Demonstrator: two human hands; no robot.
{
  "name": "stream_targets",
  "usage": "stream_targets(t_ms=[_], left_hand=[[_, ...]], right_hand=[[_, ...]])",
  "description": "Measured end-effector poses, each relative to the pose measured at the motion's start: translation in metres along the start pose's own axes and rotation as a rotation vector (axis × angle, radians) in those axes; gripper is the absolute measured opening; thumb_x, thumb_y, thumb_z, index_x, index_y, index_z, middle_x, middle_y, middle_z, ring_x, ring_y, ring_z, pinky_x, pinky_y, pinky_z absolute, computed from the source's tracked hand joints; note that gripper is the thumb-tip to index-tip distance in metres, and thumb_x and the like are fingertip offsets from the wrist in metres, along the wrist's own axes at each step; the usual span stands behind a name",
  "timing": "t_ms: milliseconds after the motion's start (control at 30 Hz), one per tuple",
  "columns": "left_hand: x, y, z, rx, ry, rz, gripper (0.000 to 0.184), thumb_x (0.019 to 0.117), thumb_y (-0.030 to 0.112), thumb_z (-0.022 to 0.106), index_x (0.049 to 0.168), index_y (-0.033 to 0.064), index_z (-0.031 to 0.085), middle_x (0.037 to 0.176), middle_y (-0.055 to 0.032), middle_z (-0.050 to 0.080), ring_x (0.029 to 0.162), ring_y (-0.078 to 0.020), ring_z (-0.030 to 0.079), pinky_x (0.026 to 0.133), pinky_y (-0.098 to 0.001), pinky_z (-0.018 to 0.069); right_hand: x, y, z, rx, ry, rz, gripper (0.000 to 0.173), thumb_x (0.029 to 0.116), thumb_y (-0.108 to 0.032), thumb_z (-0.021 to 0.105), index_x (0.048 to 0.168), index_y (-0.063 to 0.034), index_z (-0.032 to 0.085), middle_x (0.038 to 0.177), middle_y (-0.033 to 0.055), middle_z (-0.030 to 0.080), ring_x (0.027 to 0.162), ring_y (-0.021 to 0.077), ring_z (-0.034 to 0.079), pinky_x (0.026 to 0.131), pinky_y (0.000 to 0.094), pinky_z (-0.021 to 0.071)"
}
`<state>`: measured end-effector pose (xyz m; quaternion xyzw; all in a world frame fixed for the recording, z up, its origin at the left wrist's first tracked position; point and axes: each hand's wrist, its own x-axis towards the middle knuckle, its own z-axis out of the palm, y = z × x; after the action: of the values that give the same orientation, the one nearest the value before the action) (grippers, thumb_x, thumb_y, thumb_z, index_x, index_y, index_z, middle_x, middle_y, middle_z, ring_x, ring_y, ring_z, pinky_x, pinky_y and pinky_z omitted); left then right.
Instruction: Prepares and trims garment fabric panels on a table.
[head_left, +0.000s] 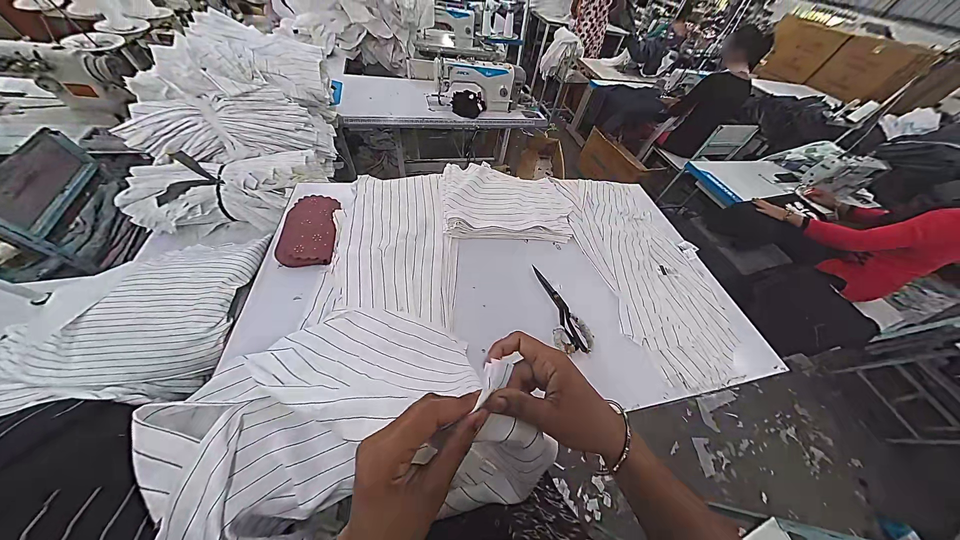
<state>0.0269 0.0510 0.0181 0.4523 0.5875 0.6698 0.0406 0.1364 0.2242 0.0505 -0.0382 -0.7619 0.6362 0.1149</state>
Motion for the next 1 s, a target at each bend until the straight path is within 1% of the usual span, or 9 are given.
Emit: stream_targets(t_ms=[67,200,333,433,600,700,800,900,1000], left_hand=[[0.002,0.0,0.001,0.029,0.028,-0.01,0.01,0.096,0.018,0.071,0.102,0.0102,0.074,0.095,0.0055,0.075,0.088,0.0063,0.067,0.081,-0.0112,0.0551],[0.004,-0.002,0.01,-0.026,0.079,-0.125,0.006,0.0934,0.022,0.073,0.099,0.0183,0.073,0.09,0.0125,0.069,0.083,0.0077,0.064,0.075,-0.0098,0.0547],[0.009,-0.009,0.011,-0.068,0.102,-0.21,0.005,0.091,0.024,0.075,0.096,0.0226,0.076,0.087,0.016,0.068,0.081,0.007,0.064,0.074,-0.0107,0.0546],[0.014,-0.013,0.013,-0.143,0.071,-0.303,0.007,0.0916,0.021,0.074,0.097,0.0224,0.078,0.091,0.0164,0.075,0.083,0.0057,0.069,0.077,-0.014,0.0584],[0.027,-0.024,0.027,-0.41,0.056,-0.708,0.02,0.0946,-0.003,0.059,0.095,0.0134,0.071,0.073,0.0108,0.073,0.062,0.0035,0.066,0.059,-0.0149,0.0553],[0.028,-0.044,0.031,-0.499,0.002,-0.858,0.025,0.0989,-0.001,0.049,0.094,0.0128,0.069,0.075,0.008,0.073,0.065,0.0009,0.068,0.063,-0.0179,0.0574],[0.022,-0.062,0.034,-0.593,-0.077,-0.916,0.028,0.1026,0.002,0.044,0.095,0.0134,0.069,0.082,0.0039,0.076,0.072,-0.0024,0.072,0.07,-0.0208,0.0594],[0.019,-0.072,0.042,-0.659,-0.101,-0.937,0.031,0.1038,0.003,0.043,0.094,0.014,0.069,0.082,0.0027,0.077,0.073,-0.0024,0.072,0.07,-0.0201,0.0592],[0.019,-0.077,0.047,-0.673,-0.099,-0.906,0.027,0.1024,0.005,0.046,0.093,0.0142,0.07,0.082,0.0031,0.077,0.073,-0.0024,0.072,0.07,-0.02,0.0585]], right_hand=[[0.003,-0.001,-0.009,0.023,-0.128,0.012,0.036,0.0998,-0.021,0.066,0.127,0.001,0.059,0.071,-0.0088,0.062,0.06,-0.0083,0.053,0.059,0.011,0.0454],[0.012,-0.002,-0.022,-0.119,-0.231,-0.086,0.023,0.1006,-0.018,0.065,0.096,0.0043,0.067,0.072,-0.0011,0.063,0.065,-0.0068,0.054,0.062,0.0109,0.0435],[0.018,-0.004,-0.042,-0.339,-0.315,-0.159,0.023,0.0955,-0.018,0.071,0.094,0.0052,0.074,0.083,0.0116,0.073,0.078,0.0053,0.066,0.072,0.0178,0.0503],[0.017,0.004,-0.054,-0.371,-0.333,-0.142,0.022,0.0945,-0.019,0.072,0.094,0.0029,0.076,0.084,0.0112,0.073,0.081,0.008,0.068,0.075,0.0197,0.0519],[0.016,0.043,-0.047,-0.256,-0.152,-0.051,0.017,0.0914,-0.013,0.074,0.095,0.0034,0.077,0.086,0.0121,0.074,0.083,0.0091,0.068,0.077,0.0229,0.052],[0.008,0.09,-0.041,-0.256,-0.143,0.137,0.021,0.0928,-0.016,0.073,0.098,0.0036,0.077,0.091,0.0167,0.074,0.087,0.0202,0.069,0.081,0.0368,0.0532],[-0.01,0.138,-0.063,-0.443,-0.145,0.373,0.022,0.0984,-0.015,0.065,0.106,0.002,0.077,0.103,0.0201,0.074,0.1,0.031,0.071,0.094,0.047,0.0523],[-0.032,0.164,-0.103,-0.714,0.134,0.601,0.027,0.1023,-0.016,0.056,0.117,-0.002,0.074,0.119,0.0219,0.071,0.116,0.0396,0.065,0.104,0.0552,0.0473],[-0.049,0.186,-0.13,-0.809,0.467,0.659,0.031,0.0979,-0.005,0.057,0.126,0.0009,0.068,0.131,0.0266,0.063,0.124,0.0447,0.059,0.106,0.0526,0.0468]])
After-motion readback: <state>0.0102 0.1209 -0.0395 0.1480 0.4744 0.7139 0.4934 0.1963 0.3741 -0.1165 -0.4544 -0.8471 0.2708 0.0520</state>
